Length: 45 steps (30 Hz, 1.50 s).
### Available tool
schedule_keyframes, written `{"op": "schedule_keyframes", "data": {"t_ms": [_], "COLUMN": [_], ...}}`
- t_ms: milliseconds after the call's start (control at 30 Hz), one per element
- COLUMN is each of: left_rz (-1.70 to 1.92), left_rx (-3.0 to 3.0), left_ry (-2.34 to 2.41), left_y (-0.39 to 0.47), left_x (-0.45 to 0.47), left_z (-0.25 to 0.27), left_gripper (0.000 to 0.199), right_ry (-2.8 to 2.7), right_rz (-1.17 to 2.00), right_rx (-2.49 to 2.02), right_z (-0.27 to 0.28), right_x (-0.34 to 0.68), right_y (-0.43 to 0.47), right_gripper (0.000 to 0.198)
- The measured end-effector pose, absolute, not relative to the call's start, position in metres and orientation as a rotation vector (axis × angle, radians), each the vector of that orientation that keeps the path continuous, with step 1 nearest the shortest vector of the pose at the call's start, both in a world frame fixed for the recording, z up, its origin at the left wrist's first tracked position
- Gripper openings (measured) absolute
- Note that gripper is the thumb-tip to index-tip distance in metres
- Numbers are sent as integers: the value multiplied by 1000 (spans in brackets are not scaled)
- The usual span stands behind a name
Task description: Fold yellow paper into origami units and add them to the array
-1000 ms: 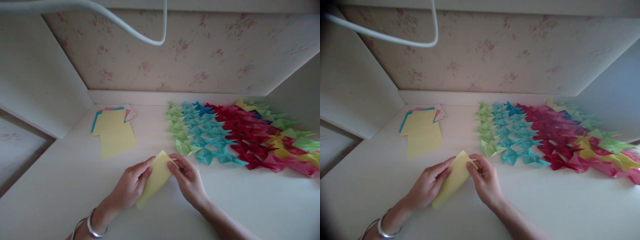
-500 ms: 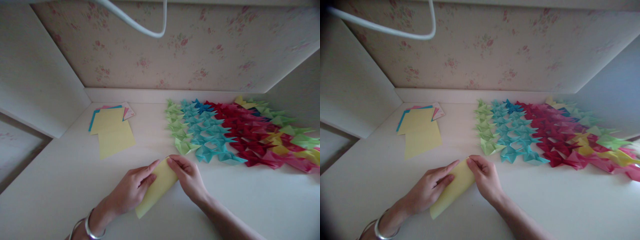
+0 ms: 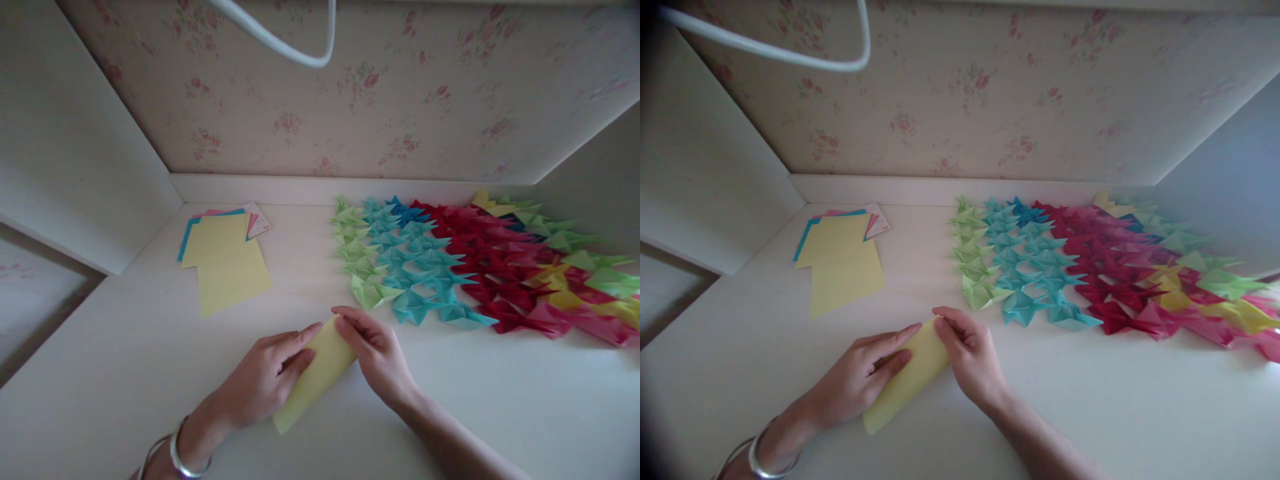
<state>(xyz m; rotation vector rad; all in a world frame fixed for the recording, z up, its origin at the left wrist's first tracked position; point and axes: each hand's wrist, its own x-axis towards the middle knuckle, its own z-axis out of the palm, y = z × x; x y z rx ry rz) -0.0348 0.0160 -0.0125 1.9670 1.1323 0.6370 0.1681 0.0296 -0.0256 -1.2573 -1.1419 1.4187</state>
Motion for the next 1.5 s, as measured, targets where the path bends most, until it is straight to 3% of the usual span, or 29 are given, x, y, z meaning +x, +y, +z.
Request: {"op": "schedule_keyframes", "data": {"t_ms": [467,700,967,1167,1500], "left_rz": [643,781,821,976,1058], "left_rx": [1983,1820,1866,2053,2166], "left_ry": [1113,1246,1302,1332,1242], "left_y": [16,15,16,14,9], "left_x": [-34,-39,-38,-36,-32], "left_z": [-7,-5,-8,-14,-22], "left_gripper": [40,41,41,42,55], "right_ry": [-1115,-922,-967,-856,-847], "right_rz": [1380,1646,1497,1741,2049], "right_rx": [-1259,-1132,-1175,-1075,-836], "right_z": [-20,-17,-18,-17,-17], "right_x": [168,169,168,165,153], "right_y": [30,34,34,34,24], "right_gripper": [26,35,36,45,32]}}
